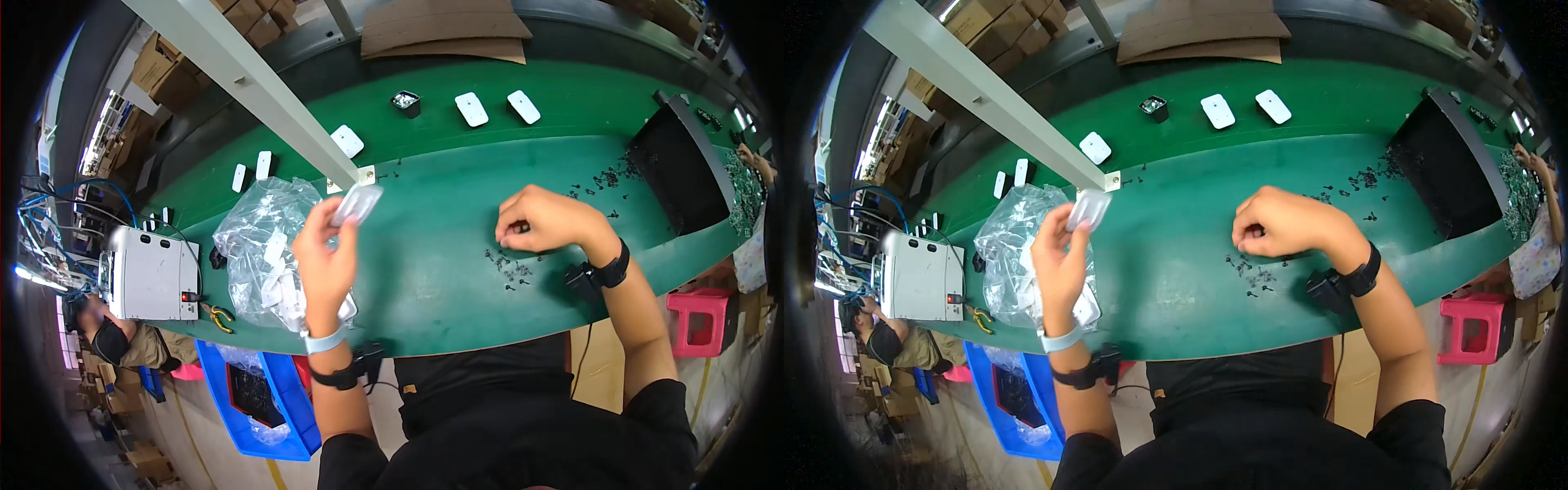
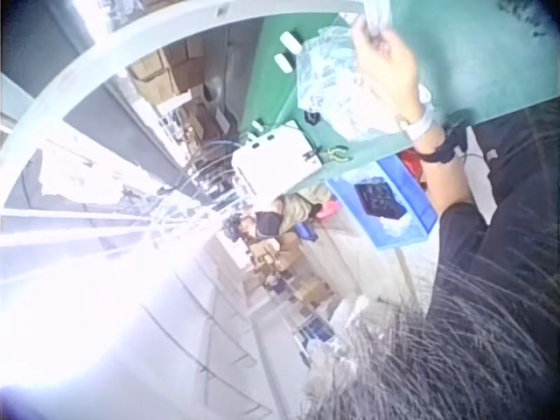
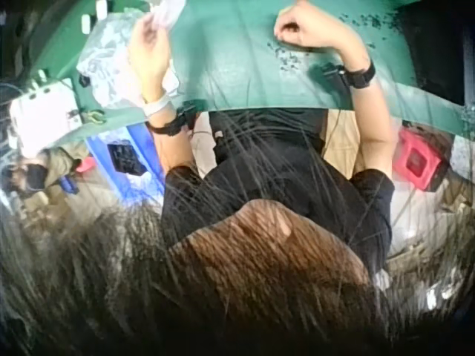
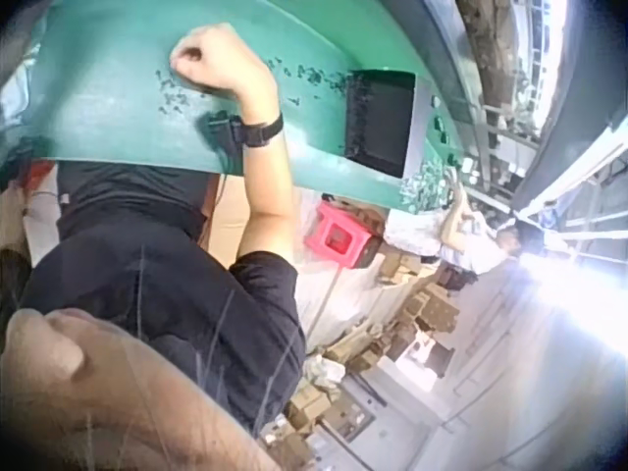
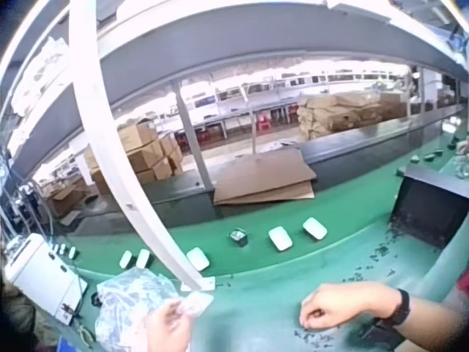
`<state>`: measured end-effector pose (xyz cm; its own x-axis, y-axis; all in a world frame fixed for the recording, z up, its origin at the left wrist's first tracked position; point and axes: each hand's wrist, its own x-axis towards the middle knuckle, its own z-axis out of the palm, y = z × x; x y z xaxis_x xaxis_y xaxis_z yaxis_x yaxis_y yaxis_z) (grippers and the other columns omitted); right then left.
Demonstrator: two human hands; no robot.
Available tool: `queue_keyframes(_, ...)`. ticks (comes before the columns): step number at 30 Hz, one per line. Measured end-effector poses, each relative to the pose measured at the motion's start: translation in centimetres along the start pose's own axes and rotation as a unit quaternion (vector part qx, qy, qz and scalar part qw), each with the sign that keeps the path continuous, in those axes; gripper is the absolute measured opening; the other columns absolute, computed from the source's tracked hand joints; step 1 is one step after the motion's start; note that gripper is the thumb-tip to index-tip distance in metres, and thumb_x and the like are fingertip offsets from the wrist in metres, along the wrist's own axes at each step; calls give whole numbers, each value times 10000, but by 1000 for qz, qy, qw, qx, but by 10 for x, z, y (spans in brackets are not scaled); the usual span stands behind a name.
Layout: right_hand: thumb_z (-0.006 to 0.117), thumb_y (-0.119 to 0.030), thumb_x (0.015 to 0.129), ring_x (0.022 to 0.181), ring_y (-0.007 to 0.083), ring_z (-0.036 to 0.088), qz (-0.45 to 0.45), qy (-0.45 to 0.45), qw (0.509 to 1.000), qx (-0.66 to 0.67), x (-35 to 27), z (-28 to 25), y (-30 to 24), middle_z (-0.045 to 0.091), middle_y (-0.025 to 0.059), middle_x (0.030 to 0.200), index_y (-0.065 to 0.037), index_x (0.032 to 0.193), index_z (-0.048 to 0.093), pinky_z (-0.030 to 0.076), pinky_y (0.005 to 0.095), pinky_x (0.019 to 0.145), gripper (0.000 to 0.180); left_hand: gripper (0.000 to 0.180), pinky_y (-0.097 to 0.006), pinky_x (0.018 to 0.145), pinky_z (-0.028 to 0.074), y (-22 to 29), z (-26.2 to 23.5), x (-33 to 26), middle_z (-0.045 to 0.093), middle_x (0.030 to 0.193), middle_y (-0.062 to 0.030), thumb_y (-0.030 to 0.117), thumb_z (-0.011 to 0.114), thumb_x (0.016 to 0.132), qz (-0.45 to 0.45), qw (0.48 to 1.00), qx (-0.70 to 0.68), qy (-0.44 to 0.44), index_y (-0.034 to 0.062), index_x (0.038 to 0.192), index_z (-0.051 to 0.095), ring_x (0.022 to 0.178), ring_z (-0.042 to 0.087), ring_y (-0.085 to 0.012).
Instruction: The person assembles small electronic devices by inserting circuit boards into white plastic casings and securing them with screws. They repeatedly pick up components, align them, and fasten them together on a green workbench, occasionally opening a cardboard box to retrieve more parts.
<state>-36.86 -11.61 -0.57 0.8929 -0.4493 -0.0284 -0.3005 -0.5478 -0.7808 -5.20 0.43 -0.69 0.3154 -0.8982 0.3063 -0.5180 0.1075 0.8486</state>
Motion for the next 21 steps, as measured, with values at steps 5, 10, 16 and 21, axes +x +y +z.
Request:
queue_keyframes(5, 688, -46, 750, 688, 233, 653, 12, -62, 997, -43, 8, 13, 10, 679, 95, 766, 5, 809, 705, 535, 333, 657, 80, 299, -339, 752, 613, 13, 81, 41, 672, 1096, -163, -44, 570, 932, -92, 933, -339, -75, -70, 1230, 557, 878, 705, -228)
queue_keyframes(10, 690, -58, 728, 732, 257, 636, -10, -22, 999, -31, 5, 21, 22, 651, 88, 743, -17, 750, 652, 518, 377, 674, 61, 323, -318, 714, 606, -2, 124, 42, 645, 1044, -129, -66, 609, 908, -134, 919, -356, -98, -69, 1228, 567, 840, 698, -209)
queue_keyframes(16, 703, 1, 769, 759, 261, 604, -80, 242, 966, -33, 0, 13, 29, 625, 78, 805, -24, 833, 618, 507, 368, 658, 109, 321, -284, 669, 565, -5, 140, 29, 693, 988, -125, -74, 654, 896, -157, 923, -317, -150, -67, 1212, 597, 798, 664, -142)
queue_keyframes(21, 738, -2, 767, 740, 273, 595, -128, 348, 924, -94, 13, 26, 31, 621, 95, 828, -19, 881, 608, 505, 373, 629, 174, 232, -241, 756, 529, -6, 144, 15, 640, 1044, -73, -14, 634, 948, -141, 906, -342, -207, -52, 1176, 660, 890, 641, -108)
